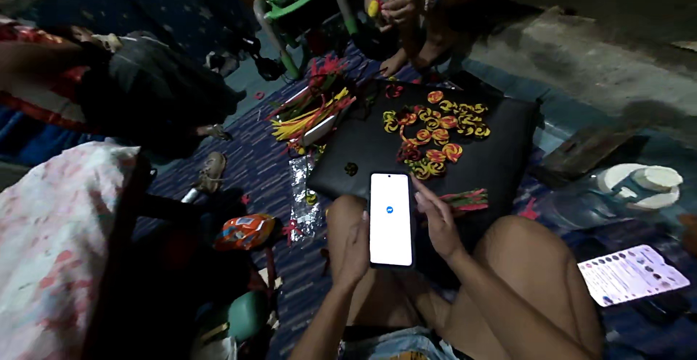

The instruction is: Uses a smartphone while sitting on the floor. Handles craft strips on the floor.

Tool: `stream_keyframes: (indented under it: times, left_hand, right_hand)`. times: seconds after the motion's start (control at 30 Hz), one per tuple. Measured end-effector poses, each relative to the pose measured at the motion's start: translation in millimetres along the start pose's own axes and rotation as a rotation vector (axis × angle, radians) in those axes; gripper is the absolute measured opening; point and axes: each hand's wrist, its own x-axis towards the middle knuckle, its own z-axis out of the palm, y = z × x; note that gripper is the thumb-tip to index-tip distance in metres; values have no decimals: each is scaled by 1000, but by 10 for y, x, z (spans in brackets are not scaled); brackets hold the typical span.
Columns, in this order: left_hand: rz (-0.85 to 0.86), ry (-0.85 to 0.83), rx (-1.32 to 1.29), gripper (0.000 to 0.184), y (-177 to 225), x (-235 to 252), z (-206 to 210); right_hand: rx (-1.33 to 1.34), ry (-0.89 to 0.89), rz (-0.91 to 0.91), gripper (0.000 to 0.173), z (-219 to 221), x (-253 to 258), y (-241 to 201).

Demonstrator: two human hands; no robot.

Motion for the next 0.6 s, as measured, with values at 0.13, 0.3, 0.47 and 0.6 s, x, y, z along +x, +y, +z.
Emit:
stream_keyframes:
  times: [0.13,0.3,0.47,0.6]
  left_hand:
    - [96,233,161,41,-302,-14,-289]
    - [167,352,247,45,-630,-166,-525]
    - [57,376,229,46,-615,-320,-439]
    - [28,304,580,53,-678,-363,-550]
  right_hand:
    - [-24,-224,232,59,205,18,121]
    - [-98,-362,307,60,496,-109,337]
    - [-154,-350,175,54,544,-28,437]
    - [-218,-381,173,53,467,-56,537]
